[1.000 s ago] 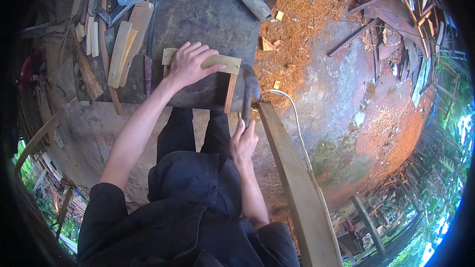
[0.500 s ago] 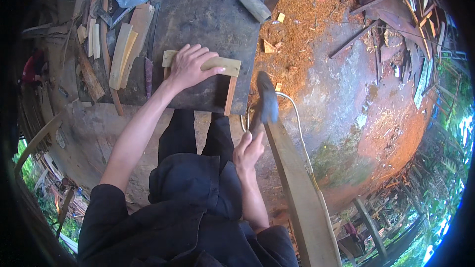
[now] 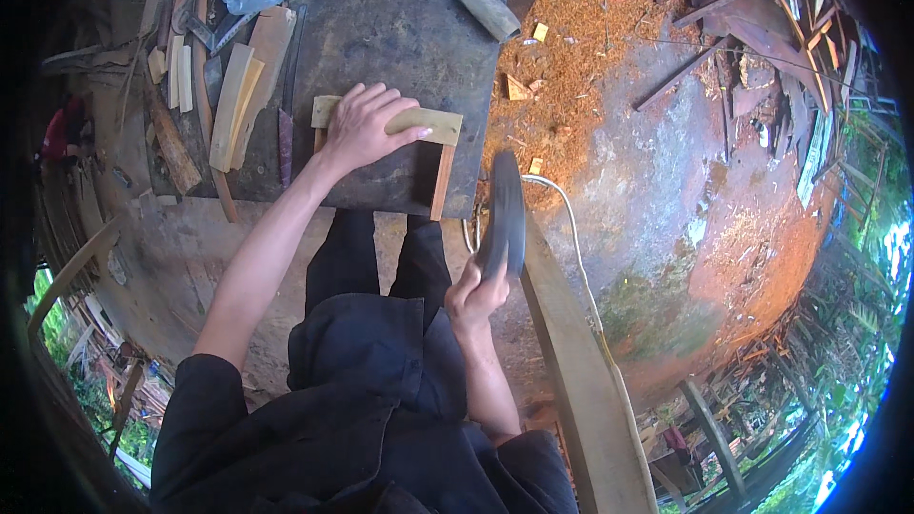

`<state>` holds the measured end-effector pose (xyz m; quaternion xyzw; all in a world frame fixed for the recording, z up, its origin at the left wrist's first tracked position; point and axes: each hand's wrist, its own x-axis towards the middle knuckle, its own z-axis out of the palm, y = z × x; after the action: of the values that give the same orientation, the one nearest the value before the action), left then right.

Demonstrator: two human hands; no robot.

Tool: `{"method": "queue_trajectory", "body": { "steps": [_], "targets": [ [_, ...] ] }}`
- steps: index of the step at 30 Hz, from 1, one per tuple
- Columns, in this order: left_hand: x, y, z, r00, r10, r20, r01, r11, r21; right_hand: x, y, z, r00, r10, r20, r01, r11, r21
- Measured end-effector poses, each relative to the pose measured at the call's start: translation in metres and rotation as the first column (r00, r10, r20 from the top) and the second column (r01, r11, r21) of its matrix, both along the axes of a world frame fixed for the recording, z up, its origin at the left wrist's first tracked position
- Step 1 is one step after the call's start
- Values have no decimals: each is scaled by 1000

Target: Hammering a nail into a wooden frame to join pieces together.

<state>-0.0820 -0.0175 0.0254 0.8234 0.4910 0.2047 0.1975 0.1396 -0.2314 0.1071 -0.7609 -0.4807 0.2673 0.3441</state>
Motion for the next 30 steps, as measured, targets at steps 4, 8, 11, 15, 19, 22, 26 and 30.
{"method": "queue_trajectory", "body": {
  "steps": [4,8,11,15,19,22,26,30],
  "targets": [
    [10,4,-2,1000,-12,20,11,1000,16,12,-9,-14,982,145,121,-164,973,162],
    [3,1,-3,1000,-3,-13,3,999,49,-1,12,-11,979,151,134,-109,954,-278],
    [-3,-4,-2,999,-4,-51,6,999,33,-8,5,9,996,66,62,-47,961,-271],
    [16,9,3,1000,-22,8,22,1000,22,19,-23,-15,984,105,146,-137,963,233],
    [3,3,-3,1000,-5,-7,5,999,35,-9,10,-1,991,104,83,-83,970,-228],
    [-2,2,-5,1000,3,-24,-2,999,47,-15,20,14,992,100,79,-67,936,-346],
    [3,3,-2,1000,-6,-5,6,1000,22,-13,5,34,995,-62,-73,56,995,-78],
    [8,5,1,1000,-11,15,10,999,52,-10,13,13,993,66,93,-45,976,-211]
  ]
}}
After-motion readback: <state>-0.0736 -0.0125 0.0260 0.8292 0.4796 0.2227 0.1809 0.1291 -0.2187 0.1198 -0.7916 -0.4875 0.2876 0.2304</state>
